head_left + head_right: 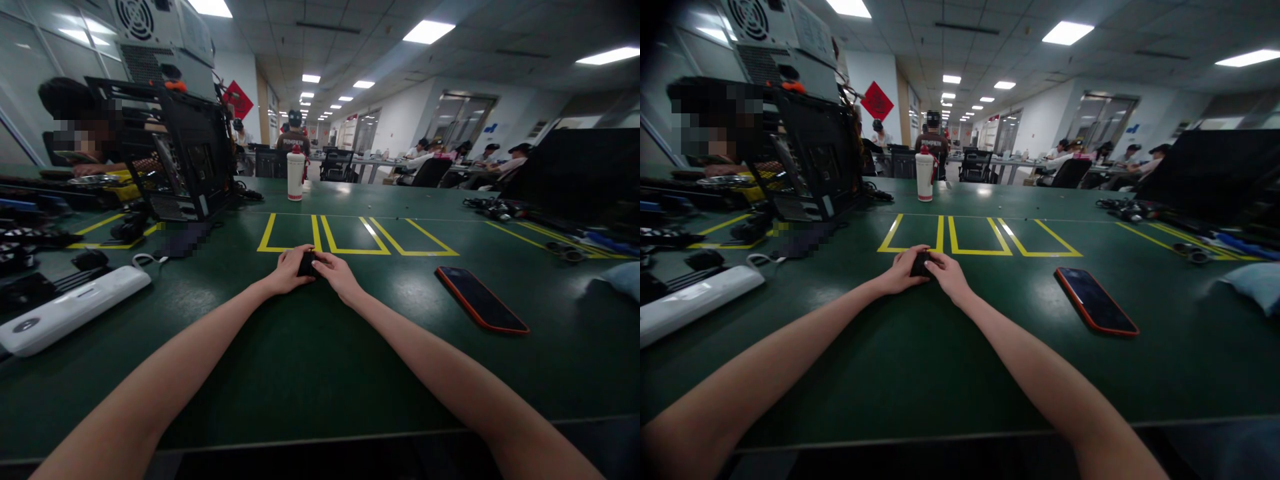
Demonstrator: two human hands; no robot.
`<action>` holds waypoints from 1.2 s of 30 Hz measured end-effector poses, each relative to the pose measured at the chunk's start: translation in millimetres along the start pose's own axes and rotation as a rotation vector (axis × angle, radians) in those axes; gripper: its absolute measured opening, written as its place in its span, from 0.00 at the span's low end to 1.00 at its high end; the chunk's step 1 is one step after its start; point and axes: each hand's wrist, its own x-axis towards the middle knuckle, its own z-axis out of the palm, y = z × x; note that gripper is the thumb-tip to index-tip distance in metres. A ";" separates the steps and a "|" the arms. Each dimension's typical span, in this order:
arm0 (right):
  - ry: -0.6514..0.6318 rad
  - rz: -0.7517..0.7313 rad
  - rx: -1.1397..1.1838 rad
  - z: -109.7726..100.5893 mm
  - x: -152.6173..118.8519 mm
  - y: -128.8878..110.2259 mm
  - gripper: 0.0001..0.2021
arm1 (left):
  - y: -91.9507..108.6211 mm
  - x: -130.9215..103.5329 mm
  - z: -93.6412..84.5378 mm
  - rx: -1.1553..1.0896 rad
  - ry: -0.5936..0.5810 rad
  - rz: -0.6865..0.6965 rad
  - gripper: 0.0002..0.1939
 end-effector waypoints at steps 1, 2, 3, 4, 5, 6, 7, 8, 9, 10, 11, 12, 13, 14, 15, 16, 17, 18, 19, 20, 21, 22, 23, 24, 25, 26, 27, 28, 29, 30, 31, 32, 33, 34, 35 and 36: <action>-0.012 0.000 0.011 -0.2 -0.9 -1.0 0.16 | 0.4 -0.2 -0.2 0.000 0.001 0.000 0.34; -0.020 -0.003 0.025 -0.3 -2.1 -2.1 0.16 | 0.7 -0.4 -0.3 0.000 0.001 0.000 0.33; -0.028 -0.008 0.041 -0.2 -3.3 -3.1 0.15 | 1.0 -0.5 -0.3 0.001 0.001 -0.001 0.33; -0.035 -0.015 0.055 -0.1 -4.3 -4.0 0.15 | 1.0 -0.6 -0.2 0.002 0.001 0.000 0.33; -0.037 -0.024 0.062 0.2 -5.0 -4.7 0.14 | 1.0 -0.6 -0.1 0.004 0.000 0.001 0.33; -0.032 -0.033 0.063 0.5 -5.3 -5.0 0.13 | 0.8 -0.6 0.2 0.006 0.002 0.001 0.33; -0.023 -0.040 0.059 0.9 -5.3 -5.1 0.12 | 0.5 -0.5 0.5 0.008 0.005 -0.001 0.34; -0.012 -0.043 0.054 1.3 -4.8 -4.9 0.11 | 0.2 -0.4 0.8 0.009 0.008 -0.003 0.34; -0.001 -0.043 0.052 1.7 -4.2 -4.7 0.10 | -0.2 -0.2 1.2 0.009 0.009 -0.004 0.34; 0.008 -0.042 0.053 2.2 -3.4 -4.4 0.09 | -0.6 -0.1 1.5 0.010 0.010 -0.004 0.34; 0.014 -0.043 0.058 2.6 -2.7 -4.1 0.09 | -1.0 0.0 1.8 0.010 0.011 -0.004 0.34; 0.019 -0.048 0.062 2.9 -2.1 -4.0 0.09 | -1.3 0.0 2.0 0.009 0.011 -0.004 0.34; 0.027 -0.053 0.063 3.2 -1.7 -3.9 0.10 | -1.6 0.1 2.1 0.007 0.012 -0.004 0.34; 0.031 -0.055 0.058 3.4 -1.6 -4.0 0.10 | -1.7 0.1 2.2 0.005 0.012 -0.005 0.34; 0.031 -0.051 0.049 3.5 -1.6 -4.0 0.12 | -1.7 0.0 2.2 0.002 0.012 -0.005 0.34; 0.026 -0.040 0.039 3.5 -1.8 -4.1 0.13 | -1.7 0.0 2.1 -0.002 0.011 -0.005 0.34; 0.017 -0.027 0.029 3.4 -2.0 -4.0 0.14 | -1.5 -0.1 2.1 -0.004 0.009 -0.003 0.34; 0.009 -0.015 0.020 3.3 -2.3 -3.9 0.15 | -1.3 -0.2 1.9 -0.004 0.008 -0.002 0.34; 0.001 -0.011 0.014 3.1 -2.6 -3.7 0.15 | -1.0 -0.3 1.8 -0.003 0.009 0.000 0.34; -0.005 -0.017 0.009 2.9 -2.9 -3.4 0.15 | -0.8 -0.4 1.5 -0.001 0.010 0.001 0.34; -0.007 -0.029 0.007 2.7 -3.3 -3.2 0.14 | -0.5 -0.5 1.2 0.000 0.010 0.001 0.34; -0.010 -0.046 0.006 2.7 -3.8 -3.1 0.14 | -0.3 -0.6 0.9 0.000 0.008 0.002 0.33; -0.011 -0.064 0.005 2.7 -4.3 -3.2 0.13 | -0.2 -0.7 0.6 0.001 0.006 0.001 0.33; -0.012 -0.080 0.002 2.8 -4.9 -3.3 0.13 | -0.1 -0.7 0.4 0.003 0.004 0.000 0.33; -0.010 -0.092 -0.001 3.0 -5.5 -3.6 0.12 | -0.1 -0.6 0.3 0.006 0.002 -0.003 0.33; -0.006 -0.101 -0.005 3.2 -6.0 -3.9 0.11 | -0.2 -0.5 0.3 0.010 0.003 -0.006 0.33; -0.002 -0.105 -0.009 3.4 -6.3 -4.0 0.10 | -0.4 -0.4 0.4 0.014 0.004 -0.007 0.33; 0.004 -0.107 -0.013 3.6 -6.4 -4.0 0.10 | -0.5 -0.3 0.6 0.017 0.005 -0.007 0.34; 0.012 -0.103 -0.014 3.6 -6.2 -3.7 0.10 | -0.7 -0.2 0.8 0.019 0.005 -0.007 0.34; 0.019 -0.096 -0.014 3.5 -5.7 -3.0 0.11 | -0.9 0.0 1.2 0.019 0.005 -0.006 0.34; 0.027 -0.086 -0.016 3.3 -5.1 -2.2 0.12 | -1.1 0.1 1.5 0.018 0.006 -0.006 0.34; 0.030 -0.072 -0.019 3.1 -4.3 -1.2 0.13 | -1.3 0.1 1.8 0.016 0.006 -0.007 0.34; 0.026 -0.058 -0.022 2.8 -3.5 -0.3 0.15 | -1.5 0.1 2.2 0.013 0.007 -0.006 0.34; 0.015 -0.045 -0.024 2.6 -2.8 0.4 0.15 | -1.7 0.1 2.5 0.011 0.006 -0.004 0.34; 0.001 -0.036 -0.025 2.5 -2.3 0.8 0.16 | -1.8 0.1 2.7 0.009 0.008 -0.003 0.34; -0.008 -0.034 -0.022 2.5 -2.1 0.6 0.15 | -2.0 0.0 2.9 0.009 0.010 -0.002 0.34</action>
